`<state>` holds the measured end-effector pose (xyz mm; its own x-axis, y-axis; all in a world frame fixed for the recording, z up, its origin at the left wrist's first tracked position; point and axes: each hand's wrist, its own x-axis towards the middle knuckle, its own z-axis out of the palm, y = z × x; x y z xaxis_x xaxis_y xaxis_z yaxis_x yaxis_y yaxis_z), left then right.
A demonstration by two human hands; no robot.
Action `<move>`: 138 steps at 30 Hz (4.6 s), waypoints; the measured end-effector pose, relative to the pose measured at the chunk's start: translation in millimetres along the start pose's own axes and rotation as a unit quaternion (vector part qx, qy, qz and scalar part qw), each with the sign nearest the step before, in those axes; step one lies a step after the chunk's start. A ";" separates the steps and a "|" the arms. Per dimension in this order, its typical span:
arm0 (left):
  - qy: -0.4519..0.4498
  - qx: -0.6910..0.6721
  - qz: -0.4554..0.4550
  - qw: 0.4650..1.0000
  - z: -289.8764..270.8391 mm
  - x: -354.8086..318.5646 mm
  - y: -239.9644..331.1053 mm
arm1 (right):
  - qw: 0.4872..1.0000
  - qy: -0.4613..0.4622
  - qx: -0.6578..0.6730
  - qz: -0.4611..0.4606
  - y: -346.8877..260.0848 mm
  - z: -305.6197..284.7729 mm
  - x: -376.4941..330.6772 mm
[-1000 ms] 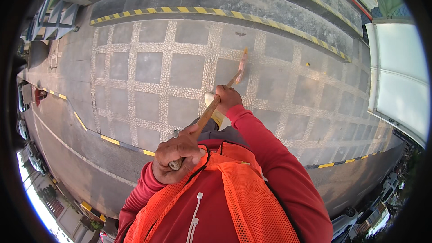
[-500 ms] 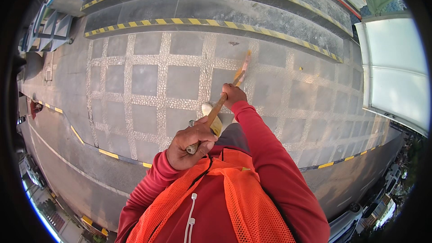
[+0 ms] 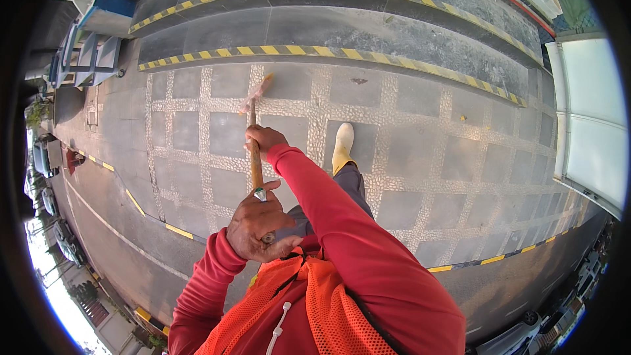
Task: The person sweeps a paved outdoor area and a set of stairs using a long-handled broom. They move debris along the ground and down the steps, working methodically from the flat surface to the stair treads.
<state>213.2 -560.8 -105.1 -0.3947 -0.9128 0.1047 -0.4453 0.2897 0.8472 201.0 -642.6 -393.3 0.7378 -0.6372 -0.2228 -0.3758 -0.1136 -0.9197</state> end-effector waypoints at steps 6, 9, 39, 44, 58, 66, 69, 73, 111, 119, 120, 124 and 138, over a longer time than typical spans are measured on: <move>-0.033 -0.153 0.035 0.987 18.0 83.7 -16.8 | 0.985 0.139 -0.083 0.059 77.0 -138.4 -58.4; -0.024 -0.227 0.059 0.972 6.0 117.3 -1.3 | 0.968 0.212 -0.099 0.087 57.7 -186.9 -99.0; 0.013 -0.158 -0.091 0.983 -110.6 92.8 51.8 | 0.999 0.049 0.012 -0.016 -52.8 -93.1 -15.8; 0.030 -0.211 -0.090 0.973 -97.3 51.5 -12.3 | 0.996 0.044 -0.005 0.079 -11.7 -58.9 -10.9; 0.238 -0.163 0.156 0.945 -325.7 -7.2 76.1 | 0.943 0.270 -0.164 -0.106 -190.4 -83.6 63.9; 0.165 0.027 0.095 0.981 -256.4 142.9 25.4 | 0.974 0.210 0.037 -0.072 -144.0 -114.8 224.4; 0.112 -0.007 0.123 0.986 -217.8 206.4 2.8 | 0.966 0.249 0.028 -0.064 -78.4 -183.4 219.2; -0.006 -0.082 0.147 0.986 -176.6 275.1 20.4 | 0.944 0.326 -0.052 -0.019 -4.0 -304.8 139.4; -0.148 -0.016 0.311 0.939 -288.7 324.5 108.3 | 0.926 0.332 -0.060 -0.171 -185.0 -391.8 223.0; -0.074 -0.077 0.239 0.965 -294.1 325.9 37.8 | 0.926 0.358 -0.036 -0.113 -139.9 -391.3 277.1; -0.063 -0.078 0.242 0.965 -310.4 317.5 55.6 | 0.923 0.361 -0.042 -0.126 -150.6 -373.1 268.5; -0.046 -0.121 0.279 0.952 -331.0 312.2 66.2 | 0.911 0.371 -0.074 -0.164 -180.7 -351.0 271.6; -0.144 -0.175 0.169 0.959 -269.1 302.4 -26.9 | 0.855 0.445 -0.259 0.063 -47.6 -467.2 91.6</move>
<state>322.1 -922.1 43.9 -0.6972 -0.6517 0.2988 0.0252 0.3942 0.9187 24.6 -1051.7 -218.9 0.0415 -0.9706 0.2370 -0.7885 -0.1775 -0.5888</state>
